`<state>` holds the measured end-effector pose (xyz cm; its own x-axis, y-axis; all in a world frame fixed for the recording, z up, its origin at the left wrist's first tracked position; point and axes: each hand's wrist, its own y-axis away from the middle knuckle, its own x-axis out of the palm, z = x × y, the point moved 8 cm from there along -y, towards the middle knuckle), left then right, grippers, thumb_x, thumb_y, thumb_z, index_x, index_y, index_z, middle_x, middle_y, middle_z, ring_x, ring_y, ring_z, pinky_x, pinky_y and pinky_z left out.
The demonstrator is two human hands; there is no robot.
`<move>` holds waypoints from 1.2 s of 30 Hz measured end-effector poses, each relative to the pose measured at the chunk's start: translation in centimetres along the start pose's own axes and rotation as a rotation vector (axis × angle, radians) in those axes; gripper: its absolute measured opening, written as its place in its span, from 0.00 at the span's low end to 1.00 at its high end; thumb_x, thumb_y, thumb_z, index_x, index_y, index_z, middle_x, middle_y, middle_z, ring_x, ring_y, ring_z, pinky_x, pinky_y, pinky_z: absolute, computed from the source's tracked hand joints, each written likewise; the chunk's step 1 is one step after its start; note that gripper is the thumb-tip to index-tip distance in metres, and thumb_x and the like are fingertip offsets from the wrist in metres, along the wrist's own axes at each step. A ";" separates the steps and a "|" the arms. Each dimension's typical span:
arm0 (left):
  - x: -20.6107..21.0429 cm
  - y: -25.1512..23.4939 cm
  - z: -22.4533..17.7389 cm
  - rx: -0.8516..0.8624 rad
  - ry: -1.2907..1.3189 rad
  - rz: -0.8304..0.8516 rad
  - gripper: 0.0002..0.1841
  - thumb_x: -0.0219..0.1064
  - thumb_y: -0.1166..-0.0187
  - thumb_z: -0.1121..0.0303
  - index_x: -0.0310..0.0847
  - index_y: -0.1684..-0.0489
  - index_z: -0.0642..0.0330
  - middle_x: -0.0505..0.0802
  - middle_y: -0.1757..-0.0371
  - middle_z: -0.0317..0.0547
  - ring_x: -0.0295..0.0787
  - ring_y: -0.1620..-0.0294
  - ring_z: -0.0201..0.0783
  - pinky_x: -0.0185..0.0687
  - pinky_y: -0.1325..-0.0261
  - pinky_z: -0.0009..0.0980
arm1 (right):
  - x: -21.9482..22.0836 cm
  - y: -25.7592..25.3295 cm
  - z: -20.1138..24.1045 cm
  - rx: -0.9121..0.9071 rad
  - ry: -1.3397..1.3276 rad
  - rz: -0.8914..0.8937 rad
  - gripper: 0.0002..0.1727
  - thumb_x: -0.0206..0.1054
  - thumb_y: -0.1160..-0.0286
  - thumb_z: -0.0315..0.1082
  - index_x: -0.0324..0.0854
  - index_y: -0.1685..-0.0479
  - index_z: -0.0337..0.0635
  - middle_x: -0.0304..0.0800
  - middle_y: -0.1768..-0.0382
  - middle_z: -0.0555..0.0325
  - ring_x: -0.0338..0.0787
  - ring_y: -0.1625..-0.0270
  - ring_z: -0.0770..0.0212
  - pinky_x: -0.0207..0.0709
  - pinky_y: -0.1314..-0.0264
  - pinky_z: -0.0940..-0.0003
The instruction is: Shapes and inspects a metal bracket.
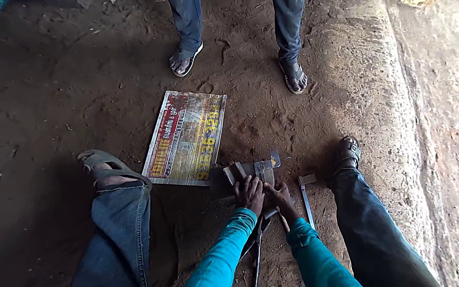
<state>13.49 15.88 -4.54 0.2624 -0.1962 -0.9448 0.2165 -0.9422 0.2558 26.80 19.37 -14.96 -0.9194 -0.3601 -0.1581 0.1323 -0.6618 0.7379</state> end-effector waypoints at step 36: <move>0.4 5.1 15.2 -0.844 1.430 -0.339 0.21 0.58 0.07 0.62 0.71 0.23 0.66 0.87 0.40 0.64 0.91 0.54 0.50 0.89 0.53 0.45 | 5.9 7.1 2.9 0.083 -0.404 0.168 0.11 0.63 0.12 0.35 0.80 0.55 0.33 0.91 0.68 0.49 0.89 0.74 0.61 0.83 0.72 0.68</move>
<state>0.38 6.87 -6.68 0.5773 0.7987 -0.1696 0.7180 -0.3976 0.5713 21.19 14.45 -8.70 -0.9609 -0.1612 0.2253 0.2770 -0.5551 0.7843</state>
